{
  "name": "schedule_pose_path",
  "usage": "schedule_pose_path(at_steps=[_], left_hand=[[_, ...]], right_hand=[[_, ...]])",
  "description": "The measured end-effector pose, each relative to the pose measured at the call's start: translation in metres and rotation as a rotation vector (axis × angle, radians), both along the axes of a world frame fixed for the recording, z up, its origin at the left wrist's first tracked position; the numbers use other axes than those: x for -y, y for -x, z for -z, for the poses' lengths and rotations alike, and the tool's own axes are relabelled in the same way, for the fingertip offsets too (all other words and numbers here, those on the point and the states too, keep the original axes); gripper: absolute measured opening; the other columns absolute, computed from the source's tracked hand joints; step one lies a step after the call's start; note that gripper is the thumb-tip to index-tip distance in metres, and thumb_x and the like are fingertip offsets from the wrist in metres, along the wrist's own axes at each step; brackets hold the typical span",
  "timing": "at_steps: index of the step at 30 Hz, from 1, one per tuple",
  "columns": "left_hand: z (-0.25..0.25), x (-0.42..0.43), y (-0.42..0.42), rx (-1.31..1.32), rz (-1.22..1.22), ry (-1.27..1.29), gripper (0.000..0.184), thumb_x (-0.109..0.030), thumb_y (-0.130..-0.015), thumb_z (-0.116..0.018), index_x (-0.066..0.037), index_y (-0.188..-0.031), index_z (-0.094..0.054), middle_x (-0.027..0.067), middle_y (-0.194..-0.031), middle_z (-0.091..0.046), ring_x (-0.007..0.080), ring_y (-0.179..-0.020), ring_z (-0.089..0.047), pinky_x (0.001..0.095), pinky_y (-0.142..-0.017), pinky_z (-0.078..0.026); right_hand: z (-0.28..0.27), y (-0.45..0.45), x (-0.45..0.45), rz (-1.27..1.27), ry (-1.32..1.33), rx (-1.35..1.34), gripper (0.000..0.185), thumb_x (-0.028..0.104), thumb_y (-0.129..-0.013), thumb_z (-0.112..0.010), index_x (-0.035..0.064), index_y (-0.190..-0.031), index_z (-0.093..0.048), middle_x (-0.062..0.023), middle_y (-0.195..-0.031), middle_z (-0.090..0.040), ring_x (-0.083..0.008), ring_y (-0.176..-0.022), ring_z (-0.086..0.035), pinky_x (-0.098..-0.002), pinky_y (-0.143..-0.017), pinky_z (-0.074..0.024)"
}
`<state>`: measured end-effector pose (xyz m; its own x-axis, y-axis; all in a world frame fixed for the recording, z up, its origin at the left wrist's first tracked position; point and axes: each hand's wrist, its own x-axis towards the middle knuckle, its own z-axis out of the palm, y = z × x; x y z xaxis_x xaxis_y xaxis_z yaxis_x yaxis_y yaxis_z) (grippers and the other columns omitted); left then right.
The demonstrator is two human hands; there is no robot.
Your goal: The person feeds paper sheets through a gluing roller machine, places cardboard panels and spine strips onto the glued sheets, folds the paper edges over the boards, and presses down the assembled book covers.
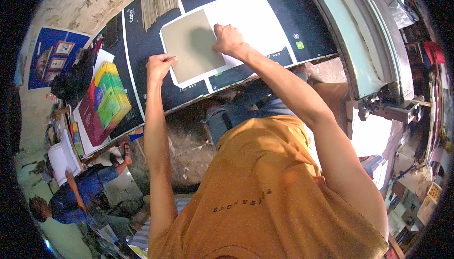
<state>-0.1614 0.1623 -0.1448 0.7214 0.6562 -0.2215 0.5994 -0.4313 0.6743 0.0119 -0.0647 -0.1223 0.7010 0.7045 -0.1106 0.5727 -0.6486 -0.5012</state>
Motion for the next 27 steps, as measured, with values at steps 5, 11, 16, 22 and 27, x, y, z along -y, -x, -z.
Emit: schedule_pose_path(at_steps=[5,11,16,22,27], left_hand=[[0.006,-0.003,0.000,0.021,-0.002,0.015,0.033,-0.025,-0.073,-0.085,-0.005,-0.099,-0.080,0.0126,-0.084,-0.077,0.0196,-0.079,-0.074,0.0335,-0.077,-0.056],[0.006,-0.003,0.001,0.023,0.020,-0.039,0.035,-0.027,-0.072,-0.084,-0.005,-0.099,-0.080,0.0138,-0.085,-0.077,0.0227,-0.080,-0.075,0.0341,-0.077,-0.056],[-0.011,0.007,0.000,-0.027,0.024,-0.053,0.031,-0.024,-0.076,-0.084,-0.007,-0.102,-0.080,0.0076,-0.083,-0.077,0.0143,-0.076,-0.071,0.0297,-0.072,-0.054],[-0.004,0.004,0.002,-0.003,0.058,-0.089,0.031,-0.033,-0.074,-0.081,-0.012,-0.096,-0.081,0.0120,-0.080,-0.076,0.0265,-0.076,-0.075,0.0363,-0.075,-0.057],[-0.009,0.004,0.001,-0.035,0.058,-0.041,0.040,-0.036,-0.074,-0.082,-0.007,-0.100,-0.078,0.0167,-0.095,-0.075,0.0352,-0.090,-0.074,0.0417,-0.080,-0.058]], right_hand=[[0.002,-0.002,0.000,-0.009,-0.016,0.006,0.046,0.025,-0.069,-0.088,0.0019,-0.101,-0.063,-0.0226,-0.094,-0.073,-0.0403,-0.094,-0.072,-0.0477,-0.083,-0.0598],[0.002,-0.003,0.000,-0.017,-0.002,0.014,0.049,0.028,-0.069,-0.089,0.0021,-0.102,-0.063,-0.0225,-0.095,-0.073,-0.0401,-0.094,-0.072,-0.0475,-0.083,-0.0600],[0.004,-0.004,-0.003,-0.015,0.008,0.051,0.051,0.029,-0.069,-0.090,0.0024,-0.103,-0.063,-0.0228,-0.094,-0.073,-0.0403,-0.093,-0.073,-0.0482,-0.083,-0.0600],[-0.001,-0.007,0.001,-0.137,0.033,0.129,0.059,0.031,-0.070,-0.089,0.0078,-0.119,-0.065,-0.0197,-0.108,-0.070,-0.0383,-0.105,-0.068,-0.0469,-0.092,-0.0569],[-0.014,-0.020,-0.012,-0.341,0.154,0.271,0.075,0.031,-0.071,-0.089,0.0152,-0.137,-0.057,-0.0136,-0.118,-0.067,-0.0349,-0.120,-0.058,-0.0488,-0.100,-0.0525]])
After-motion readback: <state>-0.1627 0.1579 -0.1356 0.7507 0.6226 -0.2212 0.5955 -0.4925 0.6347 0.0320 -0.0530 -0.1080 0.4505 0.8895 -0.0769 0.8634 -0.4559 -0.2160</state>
